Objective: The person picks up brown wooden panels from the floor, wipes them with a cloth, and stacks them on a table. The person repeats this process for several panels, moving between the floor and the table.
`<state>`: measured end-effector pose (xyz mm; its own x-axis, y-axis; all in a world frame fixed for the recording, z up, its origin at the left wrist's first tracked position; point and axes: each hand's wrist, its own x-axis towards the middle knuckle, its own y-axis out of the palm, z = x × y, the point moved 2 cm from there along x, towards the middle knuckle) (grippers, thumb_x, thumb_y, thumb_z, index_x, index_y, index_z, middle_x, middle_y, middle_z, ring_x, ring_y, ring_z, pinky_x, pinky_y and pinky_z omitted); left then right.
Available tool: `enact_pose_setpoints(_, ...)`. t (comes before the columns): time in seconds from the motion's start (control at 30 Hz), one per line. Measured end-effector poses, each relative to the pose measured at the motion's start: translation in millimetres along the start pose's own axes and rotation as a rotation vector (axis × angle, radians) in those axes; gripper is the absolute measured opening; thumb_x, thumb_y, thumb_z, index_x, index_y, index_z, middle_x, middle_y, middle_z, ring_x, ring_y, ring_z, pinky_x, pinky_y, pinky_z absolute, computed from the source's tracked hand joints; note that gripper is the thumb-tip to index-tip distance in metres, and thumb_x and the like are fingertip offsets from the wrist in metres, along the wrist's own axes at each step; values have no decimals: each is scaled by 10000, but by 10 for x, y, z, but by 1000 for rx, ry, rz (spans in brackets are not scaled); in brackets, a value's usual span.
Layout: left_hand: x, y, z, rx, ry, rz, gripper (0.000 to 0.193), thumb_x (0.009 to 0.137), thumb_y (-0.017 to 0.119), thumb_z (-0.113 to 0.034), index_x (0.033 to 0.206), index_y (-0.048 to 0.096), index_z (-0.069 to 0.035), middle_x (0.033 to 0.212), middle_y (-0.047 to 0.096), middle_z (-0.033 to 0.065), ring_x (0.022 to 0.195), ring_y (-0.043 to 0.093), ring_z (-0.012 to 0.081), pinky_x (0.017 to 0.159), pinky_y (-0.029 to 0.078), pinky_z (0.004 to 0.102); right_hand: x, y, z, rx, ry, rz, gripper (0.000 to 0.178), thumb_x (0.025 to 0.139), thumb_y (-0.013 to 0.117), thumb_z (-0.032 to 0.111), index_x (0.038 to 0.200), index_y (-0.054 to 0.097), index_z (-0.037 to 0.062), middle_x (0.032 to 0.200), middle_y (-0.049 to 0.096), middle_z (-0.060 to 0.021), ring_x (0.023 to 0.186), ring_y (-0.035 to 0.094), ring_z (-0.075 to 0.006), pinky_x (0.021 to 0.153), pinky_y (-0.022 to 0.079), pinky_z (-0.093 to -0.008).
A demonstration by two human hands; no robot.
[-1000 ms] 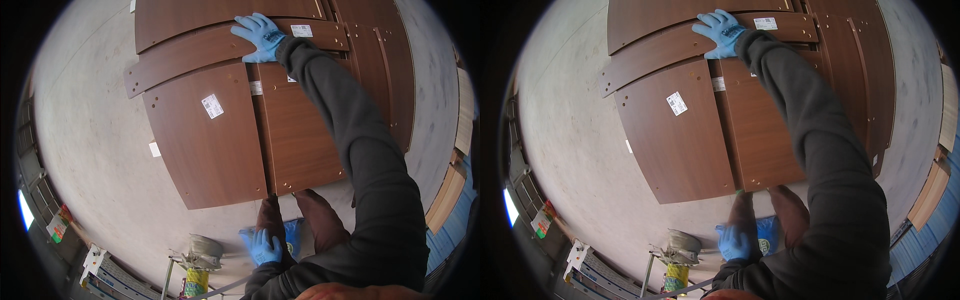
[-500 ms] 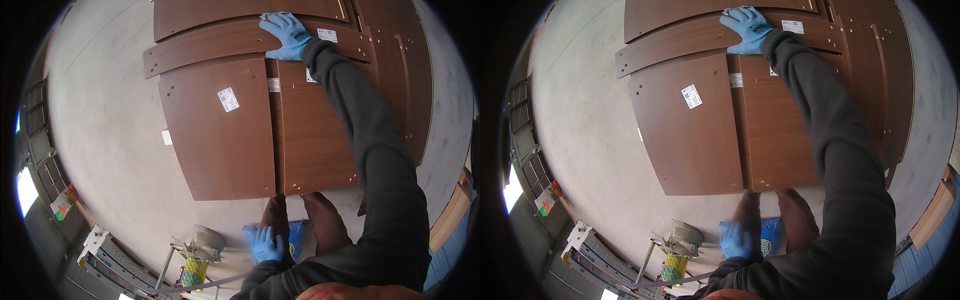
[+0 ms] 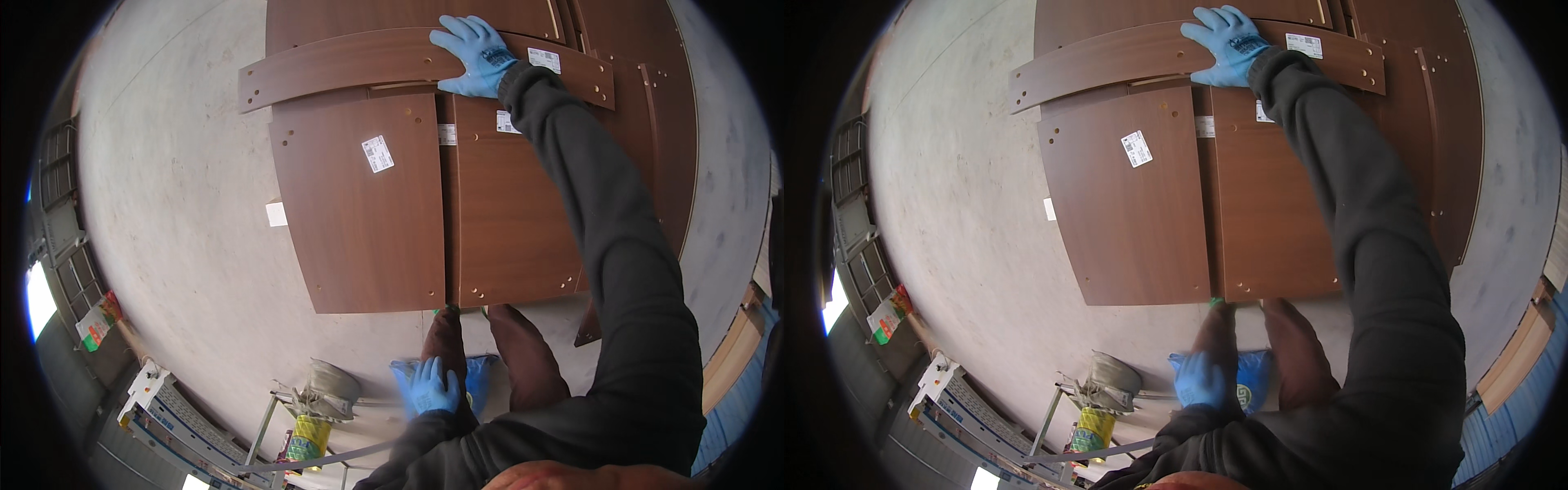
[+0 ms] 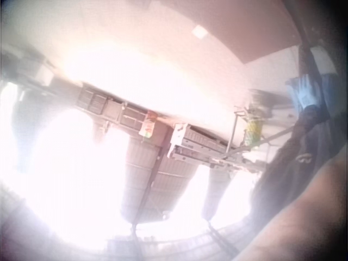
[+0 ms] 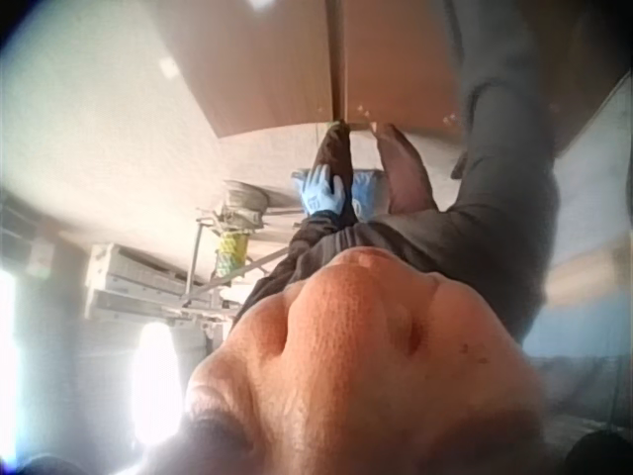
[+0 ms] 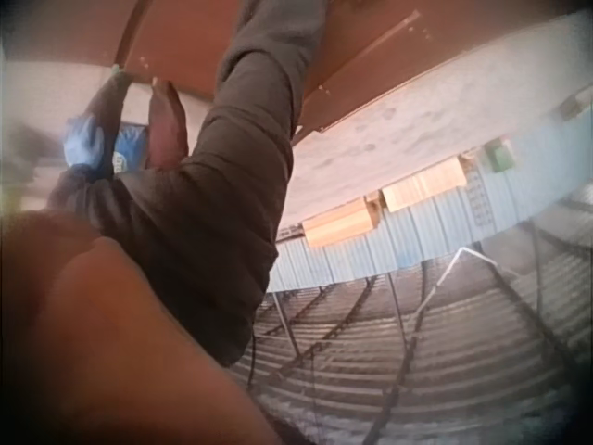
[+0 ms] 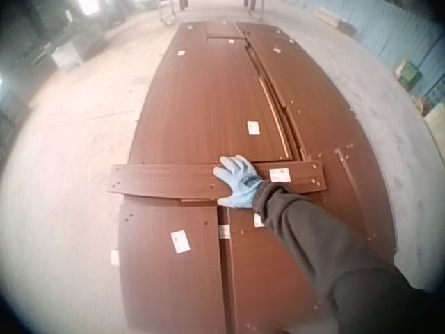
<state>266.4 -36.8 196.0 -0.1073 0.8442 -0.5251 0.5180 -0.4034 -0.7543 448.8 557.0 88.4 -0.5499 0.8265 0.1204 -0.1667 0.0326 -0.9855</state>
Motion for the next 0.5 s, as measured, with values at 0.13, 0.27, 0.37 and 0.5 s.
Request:
enact_pose_setpoints(0.13,-78,63,46,7,-112,137,376,884,687,-283,1144,712,-13,1148,723,179,1105,670,380,997,501,500,-230,-595,167,122,8,22,895,765,812,557,1512,514,166,1638,357,-164,1487,308,-447,1265,242,-534)
enact_pose_setpoints(0.27,-182,89,89,-17,-143,157,398,910,662,-352,1148,713,-38,1139,729,158,1100,674,363,974,500,505,-968,-1216,699,355,-8,90,924,735,849,528,1490,539,97,1643,337,-205,1451,328,-515,1213,313,-593)
enact_pose_setpoints(0.37,-275,105,130,-25,-127,185,458,964,607,-431,1181,711,-42,1178,730,166,1110,669,379,982,499,510,-1620,-1672,1305,541,3,202,909,709,876,501,1437,562,57,1601,365,-252,1425,360,-539,1192,331,-611)
enact_pose_setpoints(0.5,-366,-17,38,-500,-315,265,544,1067,510,-456,1333,660,-6,1322,688,197,1252,637,353,1085,478,455,-2517,-2380,2156,722,114,382,901,675,904,475,1417,575,85,1570,409,-247,1379,395,-558,1171,347,-619)
